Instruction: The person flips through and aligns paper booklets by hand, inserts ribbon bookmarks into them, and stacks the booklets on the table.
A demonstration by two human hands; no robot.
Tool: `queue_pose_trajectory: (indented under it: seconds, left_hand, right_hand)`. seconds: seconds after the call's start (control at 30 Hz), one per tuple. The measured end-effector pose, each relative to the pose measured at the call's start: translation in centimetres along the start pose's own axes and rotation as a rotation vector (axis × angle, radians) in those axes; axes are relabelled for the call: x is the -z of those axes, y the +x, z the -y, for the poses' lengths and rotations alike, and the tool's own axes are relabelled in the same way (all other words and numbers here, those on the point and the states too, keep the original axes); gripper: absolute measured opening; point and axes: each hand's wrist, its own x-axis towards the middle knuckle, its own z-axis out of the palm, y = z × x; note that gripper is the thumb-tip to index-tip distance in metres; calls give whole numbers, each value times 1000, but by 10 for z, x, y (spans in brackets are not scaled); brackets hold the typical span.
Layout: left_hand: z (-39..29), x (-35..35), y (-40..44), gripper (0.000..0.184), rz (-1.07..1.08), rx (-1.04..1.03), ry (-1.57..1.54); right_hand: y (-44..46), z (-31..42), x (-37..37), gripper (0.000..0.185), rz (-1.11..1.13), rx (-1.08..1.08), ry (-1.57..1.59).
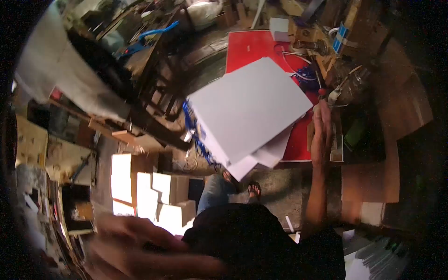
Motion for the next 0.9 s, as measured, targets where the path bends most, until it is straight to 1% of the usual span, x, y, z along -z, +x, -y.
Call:
queue_pose_trajectory:
  seconds: [0.03,0.07,0.1,0.13,0.17,0.2,0.23,0.27,0.3,0.33,0.37,0.4,0.43,0.47,0.53,0.6,0.67,0.7,0.73,0.77,0.8,0.83,0.87,0.9]
  left_hand:
    - [18,12,0,41,197,22,-74]
    - [48,8,-4,34,-7,243,-157]
    - [80,2,-10,29,-213,465,-240]
    - [124,-3,-17,31,-241,532,-246]
    - [168,-8,-24,34,-271,600,-254]
    - [212,-13,-31,36,-303,666,-264]
    - [253,-23,-41,36,-280,656,-349]
    - [296,-30,-55,39,-224,564,-368]
    - [332,-31,-67,42,-119,532,-338]
    - [363,-34,-78,46,-10,491,-307]
    - [389,-37,-86,50,50,482,-354]
    - [414,-35,-94,55,128,468,-400]
    - [439,-33,-103,61,221,418,-403]
    - [460,-31,-107,61,260,382,-463]
    - [488,-21,-104,65,375,353,-401]
    - [504,-24,-93,69,470,316,-416]
    - [503,-38,-72,79,463,4,-387]
    - [499,-48,-65,79,478,-38,-427]
    - [492,-60,-55,85,504,-193,-497]
    - [483,-72,-45,92,521,-348,-557]
    - [473,-83,-34,94,548,-467,-572]
    - [462,-93,-25,96,576,-587,-584]
    - [453,-103,-19,96,585,-623,-602]
    - [444,-112,-14,92,548,-785,-609]
  right_hand:
    - [1,10,-10,62,4,-126,108]
    - [5,10,-19,62,-21,-138,106]
    - [3,7,-24,63,32,-116,12]
    - [3,8,-29,64,90,-90,-88]
    - [-1,31,-45,67,40,-228,-98]
    - [-2,40,-58,83,19,-296,15]
    - [-4,44,-62,78,-16,-314,-91]
    - [-3,47,-70,73,-62,-332,-199]
    - [0,44,-76,73,-125,-329,-217]
    - [0,34,-75,77,-109,-324,-330]
    - [-5,28,-73,82,-99,-339,-441]
    - [-11,33,-68,78,-116,-378,-521]
    - [-13,47,-76,76,-272,-400,-618]
    - [-16,65,-82,74,-404,-431,-731]
    - [-39,115,-93,65,-530,-345,-737]
    - [-65,149,-110,58,-641,-351,-674]
    - [-104,159,-120,61,-780,-539,-486]
    - [-120,160,-136,67,-872,-656,-618]
    - [-162,136,-125,73,-828,-714,-557]
    - [-168,125,-138,74,-895,-836,-509]
    - [-174,121,-150,75,-962,-955,-451]
    - [-163,128,-177,75,-1026,-841,-328]
    - [-148,134,-205,76,-1085,-723,-207]
    - [-144,134,-216,77,-1118,-719,-117]
